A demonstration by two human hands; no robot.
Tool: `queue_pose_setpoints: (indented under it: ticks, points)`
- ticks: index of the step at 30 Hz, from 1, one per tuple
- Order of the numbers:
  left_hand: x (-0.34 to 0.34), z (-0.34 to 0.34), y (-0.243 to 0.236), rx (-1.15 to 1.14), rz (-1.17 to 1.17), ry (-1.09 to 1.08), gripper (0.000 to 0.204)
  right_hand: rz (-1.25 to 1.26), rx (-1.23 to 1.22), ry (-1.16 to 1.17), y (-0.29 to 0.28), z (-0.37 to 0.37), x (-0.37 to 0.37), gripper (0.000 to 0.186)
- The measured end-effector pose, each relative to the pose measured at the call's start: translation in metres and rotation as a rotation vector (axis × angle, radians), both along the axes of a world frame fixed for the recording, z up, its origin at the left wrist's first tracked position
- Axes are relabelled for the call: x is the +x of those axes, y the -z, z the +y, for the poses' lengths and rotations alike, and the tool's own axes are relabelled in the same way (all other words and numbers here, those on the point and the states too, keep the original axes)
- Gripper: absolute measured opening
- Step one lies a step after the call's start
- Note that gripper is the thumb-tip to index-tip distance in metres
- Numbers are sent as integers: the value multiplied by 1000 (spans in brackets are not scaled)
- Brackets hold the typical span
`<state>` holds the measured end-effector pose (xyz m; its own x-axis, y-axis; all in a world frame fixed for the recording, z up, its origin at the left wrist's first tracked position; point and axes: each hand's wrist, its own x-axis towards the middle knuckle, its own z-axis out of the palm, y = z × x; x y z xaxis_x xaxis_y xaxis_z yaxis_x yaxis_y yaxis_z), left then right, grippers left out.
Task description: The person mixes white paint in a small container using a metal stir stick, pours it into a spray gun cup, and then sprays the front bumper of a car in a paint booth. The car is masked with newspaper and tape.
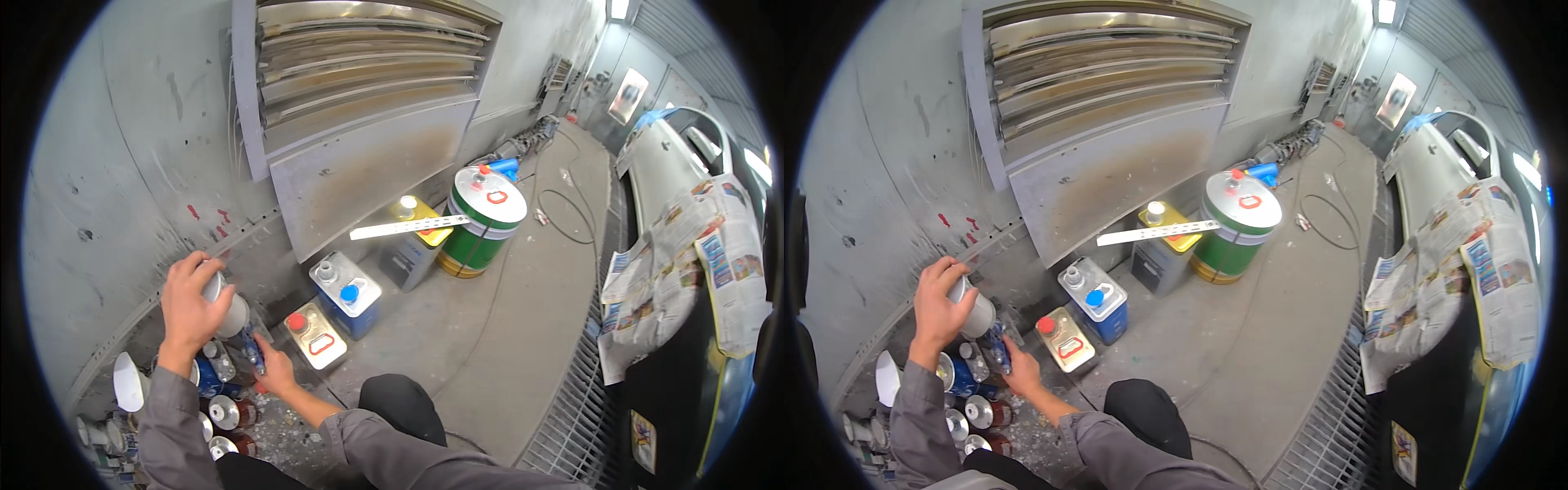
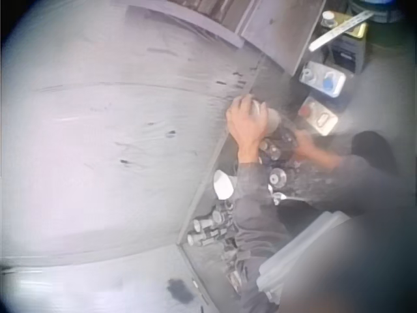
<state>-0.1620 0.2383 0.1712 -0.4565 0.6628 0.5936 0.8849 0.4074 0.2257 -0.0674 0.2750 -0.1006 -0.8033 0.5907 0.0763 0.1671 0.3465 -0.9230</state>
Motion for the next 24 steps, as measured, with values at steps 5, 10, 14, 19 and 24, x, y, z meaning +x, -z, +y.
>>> queue_pose_setpoints:
  ticks: [5,10,14,19,24]
  points:
    - [-10,-5,5,-8,-17,80,37,102,-12,-2,-4,7,0,78]
    - [3,-13,-20,-30,-46,47,37,105,121,-76,-44,17,21,69]
    - [16,-36,-52,11,-272,167,40,21,160,-67,-98,20,86,61]
    - [93,-44,-97,152,-446,417,42,-113,264,64,-188,18,207,67]
    - [202,-15,-136,291,-409,872,51,-216,334,564,-255,-3,325,67]
